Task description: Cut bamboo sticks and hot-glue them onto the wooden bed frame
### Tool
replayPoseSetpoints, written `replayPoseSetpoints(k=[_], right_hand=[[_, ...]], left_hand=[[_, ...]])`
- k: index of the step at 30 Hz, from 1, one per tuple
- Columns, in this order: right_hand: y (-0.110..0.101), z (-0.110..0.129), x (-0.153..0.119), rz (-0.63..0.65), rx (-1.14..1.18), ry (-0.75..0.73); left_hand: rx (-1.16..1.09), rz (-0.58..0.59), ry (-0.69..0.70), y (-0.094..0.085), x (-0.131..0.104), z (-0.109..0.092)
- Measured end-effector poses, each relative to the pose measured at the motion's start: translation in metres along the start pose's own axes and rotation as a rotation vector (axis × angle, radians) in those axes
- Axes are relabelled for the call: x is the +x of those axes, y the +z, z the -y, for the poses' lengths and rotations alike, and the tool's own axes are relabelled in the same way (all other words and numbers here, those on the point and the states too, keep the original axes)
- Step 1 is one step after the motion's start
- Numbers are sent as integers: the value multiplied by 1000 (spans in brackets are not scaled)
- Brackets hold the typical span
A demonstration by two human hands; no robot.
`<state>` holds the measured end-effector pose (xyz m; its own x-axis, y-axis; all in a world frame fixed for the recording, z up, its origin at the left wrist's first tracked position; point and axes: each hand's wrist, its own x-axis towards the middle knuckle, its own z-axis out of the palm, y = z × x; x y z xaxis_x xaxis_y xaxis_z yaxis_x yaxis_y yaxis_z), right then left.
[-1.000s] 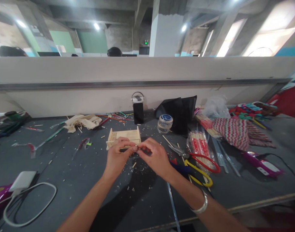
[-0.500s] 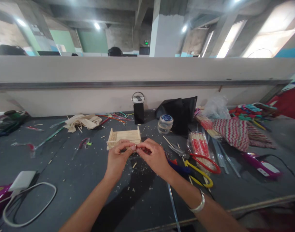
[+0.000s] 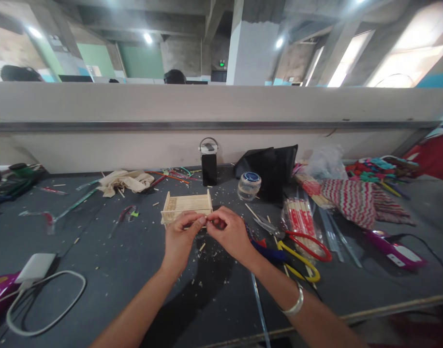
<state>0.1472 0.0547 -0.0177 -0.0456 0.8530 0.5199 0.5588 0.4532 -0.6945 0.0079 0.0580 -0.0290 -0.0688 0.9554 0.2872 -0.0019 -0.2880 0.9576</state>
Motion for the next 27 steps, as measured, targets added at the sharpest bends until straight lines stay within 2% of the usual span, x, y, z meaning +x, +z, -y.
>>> replayPoseSetpoints(k=[2,5,8,10,12,14,17,20,27], right_hand=[[0,-2,1,-20,11,10],[0,-8,3,-59,-4,25],[2,-13,4,-83,-35,41],[6,-15,4,-96,-56,49],[10,-16,3,-105,-78,52],[15,-16,2,-112,-101,53],[19,-17,-1,-124,-134,50],[22,-19,-2,-134,-160,38],[27,-24,-1,-167,-203,5]], left_hand=[[91,-31,49,-3,1,-3],[333,-114,205,-14,8,-13],[568,-113,367,-26,23,-26],[719,-10,420,-31,34,-34],[818,163,407,-33,44,-36],[868,318,370,-34,51,-35],[909,472,364,-33,55,-31],[929,546,383,-31,56,-28],[955,601,345,-25,61,-27]])
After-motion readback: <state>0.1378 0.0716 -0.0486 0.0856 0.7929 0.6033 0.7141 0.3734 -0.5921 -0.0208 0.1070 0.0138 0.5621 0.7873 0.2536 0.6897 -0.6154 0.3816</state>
